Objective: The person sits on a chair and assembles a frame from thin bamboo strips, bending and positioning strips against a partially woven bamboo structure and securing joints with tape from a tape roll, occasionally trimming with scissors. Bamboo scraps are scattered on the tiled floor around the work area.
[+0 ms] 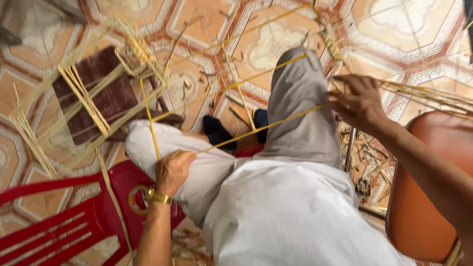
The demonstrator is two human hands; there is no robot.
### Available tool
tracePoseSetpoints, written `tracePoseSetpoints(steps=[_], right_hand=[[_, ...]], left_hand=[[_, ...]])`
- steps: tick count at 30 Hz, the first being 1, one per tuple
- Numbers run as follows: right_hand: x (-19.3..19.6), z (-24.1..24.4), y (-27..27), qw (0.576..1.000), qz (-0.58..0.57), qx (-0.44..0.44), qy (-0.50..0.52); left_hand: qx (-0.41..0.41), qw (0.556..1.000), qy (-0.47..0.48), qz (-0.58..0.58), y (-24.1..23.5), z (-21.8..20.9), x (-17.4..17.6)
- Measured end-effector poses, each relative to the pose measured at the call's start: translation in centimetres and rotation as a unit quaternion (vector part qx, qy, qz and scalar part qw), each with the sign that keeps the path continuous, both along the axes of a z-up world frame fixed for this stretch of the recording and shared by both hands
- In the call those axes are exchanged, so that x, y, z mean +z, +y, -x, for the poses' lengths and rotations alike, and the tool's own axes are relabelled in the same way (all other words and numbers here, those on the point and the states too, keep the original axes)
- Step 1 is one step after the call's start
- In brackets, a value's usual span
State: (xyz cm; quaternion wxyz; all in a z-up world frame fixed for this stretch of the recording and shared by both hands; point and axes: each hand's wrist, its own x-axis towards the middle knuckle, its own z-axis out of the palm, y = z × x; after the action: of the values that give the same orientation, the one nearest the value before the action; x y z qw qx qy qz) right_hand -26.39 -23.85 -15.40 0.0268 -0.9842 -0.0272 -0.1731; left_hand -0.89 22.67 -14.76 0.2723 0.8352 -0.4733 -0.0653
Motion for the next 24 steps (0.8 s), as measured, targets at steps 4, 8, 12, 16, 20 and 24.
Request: tracePoseSetpoints(steps=[4,8,12,16,20,24], right_hand=[[-3.8,-1.4,-6.2,0.874,-0.434,-0.218,-0.020],[-2.7,-7.1,-8.3,0.695,-0.653,-0.283,0.103],[0.5,-6.5,-10.4,0.632,-0.699,-0.323,0.084],[11.0,-4.1,-9.4,0.643,-0.729,-0.234,0.001],[15.6,1.6,-12.5,0.622,-0.736,-0.234,-0.129],[16.7,5.7,-13.4,0.630,-0.714,-0.266,-0.149]], left_hand=[[0.031,0.999,0.018,-0.037,-0.2,0.0,-1.0],[0.019,0.999,0.030,-0.026,-0.3,-0.4,-0.9],[0.020,0.997,0.073,0.020,1.0,-2.1,-1.2],[0.072,0.986,-0.131,0.079,-5.2,-3.1,4.9],[0.046,0.979,-0.087,0.181,-7.7,-5.0,3.5],[0.026,0.980,-0.064,0.188,-8.8,-4.1,3.2]])
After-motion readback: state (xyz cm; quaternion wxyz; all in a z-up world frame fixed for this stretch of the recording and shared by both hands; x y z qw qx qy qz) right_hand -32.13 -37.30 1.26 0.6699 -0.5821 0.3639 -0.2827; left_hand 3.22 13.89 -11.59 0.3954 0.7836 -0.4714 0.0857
